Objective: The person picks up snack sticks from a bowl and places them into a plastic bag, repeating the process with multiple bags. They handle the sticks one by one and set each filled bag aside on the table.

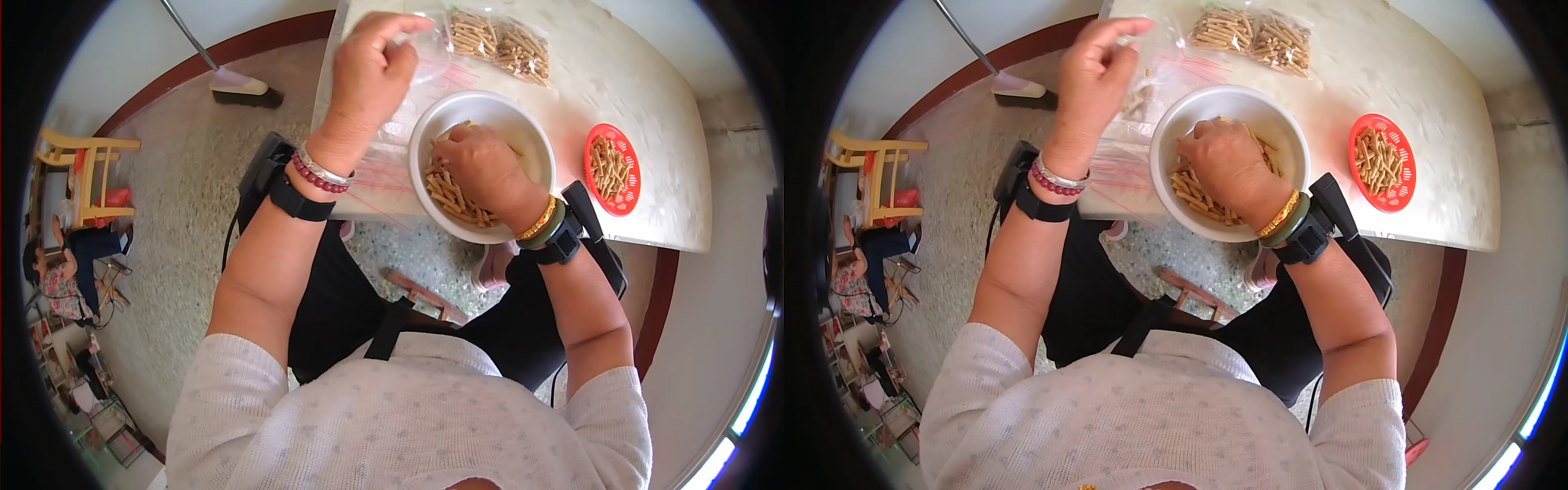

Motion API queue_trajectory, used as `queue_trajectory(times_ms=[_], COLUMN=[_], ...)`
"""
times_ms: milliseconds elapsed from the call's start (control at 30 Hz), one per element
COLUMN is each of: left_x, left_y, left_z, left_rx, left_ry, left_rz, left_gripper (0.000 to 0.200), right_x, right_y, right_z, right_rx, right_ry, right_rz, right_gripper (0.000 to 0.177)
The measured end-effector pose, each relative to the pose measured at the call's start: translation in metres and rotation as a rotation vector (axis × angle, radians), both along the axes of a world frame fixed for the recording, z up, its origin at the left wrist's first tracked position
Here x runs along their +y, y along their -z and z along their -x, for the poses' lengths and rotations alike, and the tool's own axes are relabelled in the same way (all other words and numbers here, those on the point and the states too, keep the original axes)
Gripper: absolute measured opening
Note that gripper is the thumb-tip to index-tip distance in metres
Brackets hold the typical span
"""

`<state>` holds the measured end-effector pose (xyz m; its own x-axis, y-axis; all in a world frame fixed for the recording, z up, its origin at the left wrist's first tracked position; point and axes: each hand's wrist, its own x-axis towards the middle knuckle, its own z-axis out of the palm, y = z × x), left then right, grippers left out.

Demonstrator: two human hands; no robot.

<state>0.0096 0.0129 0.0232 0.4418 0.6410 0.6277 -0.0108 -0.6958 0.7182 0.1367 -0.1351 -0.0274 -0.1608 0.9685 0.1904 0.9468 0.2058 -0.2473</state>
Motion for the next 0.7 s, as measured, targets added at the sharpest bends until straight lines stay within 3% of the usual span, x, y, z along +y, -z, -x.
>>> queue_trajectory(times_ms=[100,300,400,467,500,567,700], left_x=[-0.004,-0.006,-0.006,-0.005,-0.005,-0.005,-0.021], left_y=[0.010,0.011,0.010,0.013,0.014,0.017,0.008], left_z=[-0.003,-0.002,-0.002,-0.001,-0.002,-0.003,-0.003], left_rx=[0.111,0.133,0.132,0.126,0.129,0.130,0.248], left_ry=[0.138,0.177,0.196,0.203,0.242,0.283,0.338], left_rz=[0.118,0.092,0.123,0.117,0.047,-0.024,0.133], left_gripper=[0.028,0.027,0.028,0.028,0.027,0.026,0.021], right_x=[0.002,0.000,-0.003,-0.004,-0.004,-0.006,-0.008], right_y=[-0.003,-0.013,-0.021,-0.020,-0.024,-0.037,-0.052], right_z=[0.002,0.000,-0.014,-0.029,-0.028,-0.027,-0.020], right_rx=[-0.101,-0.198,-0.003,0.333,0.330,0.585,0.562], right_ry=[0.023,0.070,0.134,0.164,0.162,0.283,0.311], right_rz=[0.075,0.072,0.113,0.109,0.108,0.022,-0.128], right_gripper=[0.011,0.013,0.011,0.010,0.010,0.011,0.012])
